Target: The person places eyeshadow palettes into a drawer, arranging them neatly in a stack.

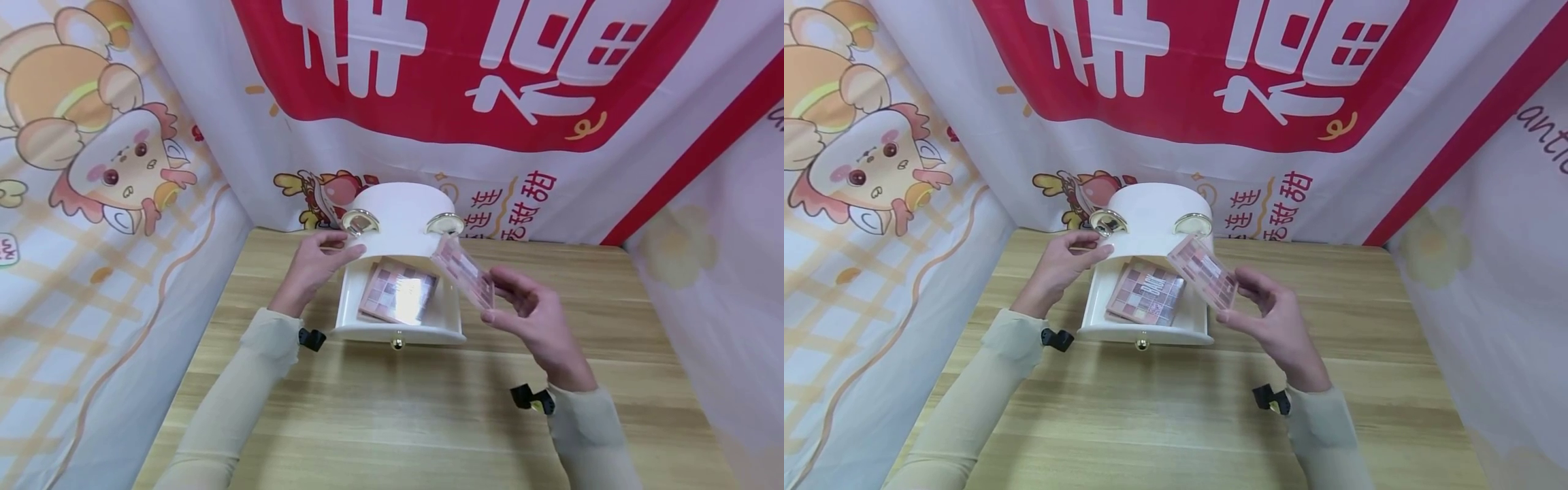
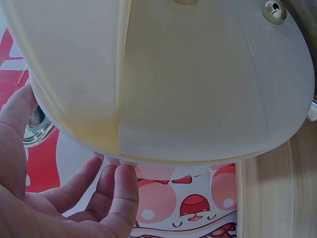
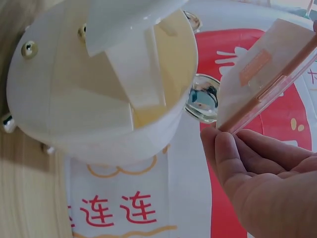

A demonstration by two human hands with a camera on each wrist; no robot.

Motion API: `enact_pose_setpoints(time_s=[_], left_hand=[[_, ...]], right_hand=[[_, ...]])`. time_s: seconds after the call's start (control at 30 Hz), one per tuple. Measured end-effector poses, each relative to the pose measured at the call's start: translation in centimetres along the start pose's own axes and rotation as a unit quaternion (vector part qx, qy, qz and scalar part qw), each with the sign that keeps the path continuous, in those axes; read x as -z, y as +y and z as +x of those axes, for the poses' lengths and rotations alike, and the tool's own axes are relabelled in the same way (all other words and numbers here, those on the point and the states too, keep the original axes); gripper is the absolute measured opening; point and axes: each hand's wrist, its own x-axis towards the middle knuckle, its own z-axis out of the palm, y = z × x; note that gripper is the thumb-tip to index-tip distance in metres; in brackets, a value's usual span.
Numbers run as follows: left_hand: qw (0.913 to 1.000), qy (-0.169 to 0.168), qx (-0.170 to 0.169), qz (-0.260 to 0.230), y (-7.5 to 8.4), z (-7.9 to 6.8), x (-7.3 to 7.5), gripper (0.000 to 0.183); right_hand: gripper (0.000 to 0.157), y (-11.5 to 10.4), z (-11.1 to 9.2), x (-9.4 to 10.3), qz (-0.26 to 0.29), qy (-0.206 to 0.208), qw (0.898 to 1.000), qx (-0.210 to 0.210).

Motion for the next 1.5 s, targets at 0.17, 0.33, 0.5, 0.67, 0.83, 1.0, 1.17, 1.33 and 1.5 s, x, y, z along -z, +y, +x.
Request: enact_pose_setpoints(time_s=[0.17, 0.33, 0.5, 0.67, 0.83, 1.0, 1.17, 1.33, 1.5], left_hand=[[1.0000, -0.002, -0.002, 0.002, 0.0, 0.0, 0.0, 0.087], [1.0000, -0.001, -0.005, -0.004, -0.2, 0.0, 0.0, 0.089], [0.9999, 0.000, -0.009, -0.006, -0.2, 0.0, 0.1, 0.089], [1.0000, -0.001, -0.009, -0.003, -0.1, 0.1, 0.0, 0.090], [1.0000, 0.001, -0.009, -0.001, -0.2, 0.1, 0.1, 0.088], [1.0000, 0.000, -0.006, -0.003, -0.3, 0.1, 0.1, 0.090], [1.0000, 0.000, -0.008, -0.003, -0.3, 0.1, 0.1, 0.089], [0.9999, 0.002, -0.012, -0.005, -0.3, 0.1, 0.1, 0.087], [0.9999, 0.004, -0.008, -0.006, -0.3, 0.1, 0.0, 0.087]], right_hand=[[0.071, -0.1, 0.2, -0.5, -0.010, -0.020, 1.000, -0.003], [0.072, -0.2, 0.5, -0.8, -0.029, -0.054, 0.998, -0.006], [0.073, 0.0, 0.9, -1.2, -0.040, -0.086, 0.995, -0.008], [0.073, 0.1, 1.4, -1.6, -0.053, -0.111, 0.992, -0.007], [0.076, 0.0, 1.9, -2.0, -0.084, -0.118, 0.989, -0.032], [0.081, 0.2, 2.5, -2.4, -0.119, -0.120, 0.985, -0.043], [0.085, 0.1, 3.0, -2.8, -0.160, -0.121, 0.979, -0.037], [0.095, -0.3, 3.3, -3.6, -0.215, -0.116, 0.969, -0.023], [0.102, -0.4, 3.5, -4.4, -0.283, -0.104, 0.954, -0.002]])
